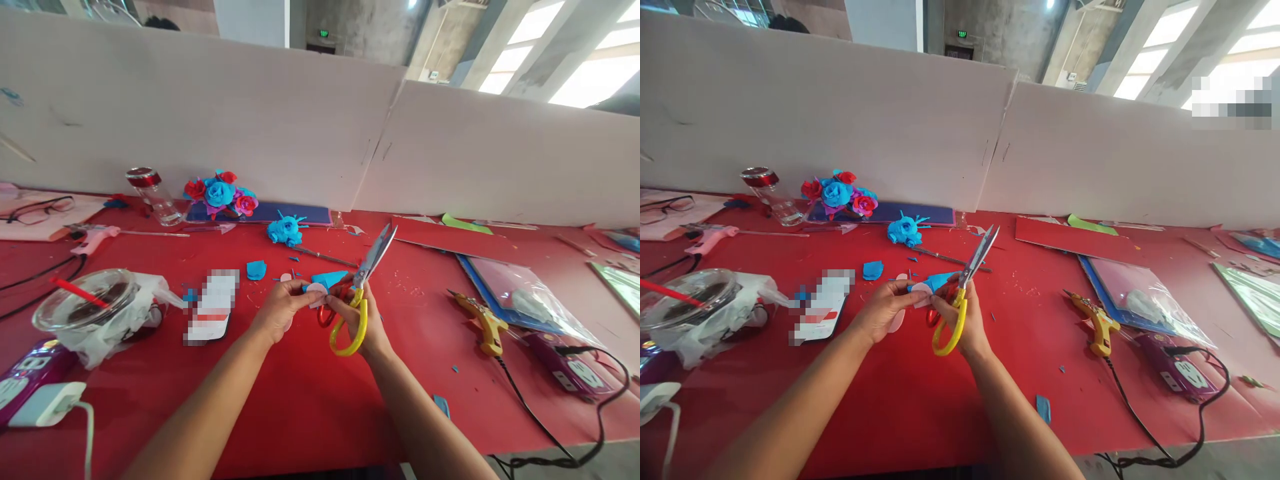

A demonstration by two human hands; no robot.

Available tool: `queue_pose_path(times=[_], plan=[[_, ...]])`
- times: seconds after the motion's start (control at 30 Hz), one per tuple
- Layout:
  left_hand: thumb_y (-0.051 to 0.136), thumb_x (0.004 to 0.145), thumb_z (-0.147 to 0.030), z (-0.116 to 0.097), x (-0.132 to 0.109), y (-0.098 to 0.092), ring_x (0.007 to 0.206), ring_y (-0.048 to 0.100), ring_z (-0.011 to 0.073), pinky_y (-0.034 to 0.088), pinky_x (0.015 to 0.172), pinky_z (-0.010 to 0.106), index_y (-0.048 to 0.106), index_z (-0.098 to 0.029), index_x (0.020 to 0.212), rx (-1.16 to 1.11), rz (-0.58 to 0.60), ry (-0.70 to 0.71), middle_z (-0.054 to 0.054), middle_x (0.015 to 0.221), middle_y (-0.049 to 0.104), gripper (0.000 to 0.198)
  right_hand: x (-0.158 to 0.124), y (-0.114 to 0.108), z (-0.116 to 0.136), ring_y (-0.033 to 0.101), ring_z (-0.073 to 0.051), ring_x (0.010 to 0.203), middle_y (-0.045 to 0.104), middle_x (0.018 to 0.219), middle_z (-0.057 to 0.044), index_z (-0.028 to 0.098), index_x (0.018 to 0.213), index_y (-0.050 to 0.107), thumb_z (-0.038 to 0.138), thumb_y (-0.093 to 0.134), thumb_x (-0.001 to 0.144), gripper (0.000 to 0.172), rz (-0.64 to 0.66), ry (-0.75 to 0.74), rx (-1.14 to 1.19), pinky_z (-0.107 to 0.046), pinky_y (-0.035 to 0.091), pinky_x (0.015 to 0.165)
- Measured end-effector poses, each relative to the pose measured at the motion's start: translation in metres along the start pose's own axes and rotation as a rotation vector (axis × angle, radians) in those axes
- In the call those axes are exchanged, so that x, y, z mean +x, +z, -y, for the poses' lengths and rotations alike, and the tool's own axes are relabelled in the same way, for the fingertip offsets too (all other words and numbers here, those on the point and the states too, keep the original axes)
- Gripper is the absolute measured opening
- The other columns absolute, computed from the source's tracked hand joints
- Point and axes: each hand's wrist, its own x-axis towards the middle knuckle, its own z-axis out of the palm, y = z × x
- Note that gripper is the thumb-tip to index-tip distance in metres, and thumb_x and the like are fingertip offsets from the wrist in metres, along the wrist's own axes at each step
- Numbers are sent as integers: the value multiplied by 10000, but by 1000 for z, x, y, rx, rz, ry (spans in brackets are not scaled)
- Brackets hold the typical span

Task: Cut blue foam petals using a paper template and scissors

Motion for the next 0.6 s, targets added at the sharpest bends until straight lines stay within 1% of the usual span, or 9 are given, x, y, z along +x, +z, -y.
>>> queue_pose_path(times=[0.07, 0.1, 0.17, 0.23, 0.27, 0.37, 0.47, 0.6], plan=[[805, 586, -282, -2, 1, -1, 710, 601, 143, 433, 737, 267, 717, -156, 682, -100, -87, 4, 29, 697, 692, 182, -1, -6, 2, 557, -128, 608, 534, 738, 44, 244, 1062, 427, 359, 605, 811, 328, 22, -38, -203, -273, 493, 562], [809, 581, -270, -4, 1, -4, 710, 610, 143, 440, 728, 265, 717, -158, 691, -155, -135, 16, 28, 705, 697, 182, -2, -9, 4, 561, -142, 655, 546, 787, 19, 238, 1089, 445, 376, 600, 816, 342, 30, -83, -346, -285, 492, 591], [812, 580, -244, -10, 2, -10, 721, 626, 142, 457, 728, 267, 711, -160, 704, -273, -202, 52, 25, 716, 701, 181, -4, -15, 7, 565, -197, 805, 568, 922, -47, 221, 1137, 469, 381, 642, 781, 427, 47, -206, -647, -342, 491, 699], [811, 581, -210, -17, 3, -16, 731, 632, 142, 475, 750, 280, 696, -157, 698, -384, -217, 105, 20, 721, 697, 172, -6, -18, 10, 543, -250, 923, 566, 1025, -94, 207, 1174, 465, 365, 681, 740, 510, 84, -297, -857, -406, 467, 795], [806, 587, -196, -20, 3, -18, 743, 636, 144, 482, 765, 291, 691, -154, 698, -420, -203, 129, 21, 730, 697, 165, -7, -19, 11, 537, -260, 938, 566, 1037, -101, 204, 1176, 463, 359, 683, 735, 517, 110, -313, -915, -420, 460, 810], [793, 595, -173, -25, 1, -21, 780, 647, 158, 491, 800, 315, 681, -151, 694, -462, -131, 176, 22, 749, 699, 151, -11, -16, 14, 542, -241, 872, 573, 992, -82, 212, 1152, 482, 353, 678, 733, 484, 193, -305, -986, -381, 468, 757], [792, 577, -153, -24, 1, -20, 741, 652, 155, 495, 787, 312, 662, -156, 652, -463, -83, 181, -1, 685, 680, 150, -13, -12, 14, 538, -215, 801, 574, 928, -56, 228, 1119, 527, 367, 702, 715, 462, 213, -317, -1003, -329, 457, 699], [799, 549, -152, -22, 1, -19, 753, 663, 177, 500, 752, 307, 652, -159, 628, -450, -58, 182, -2, 649, 668, 168, -13, -10, 15, 533, -185, 734, 566, 830, -29, 225, 1070, 572, 388, 716, 713, 418, 219, -324, -939, -280, 433, 644]])
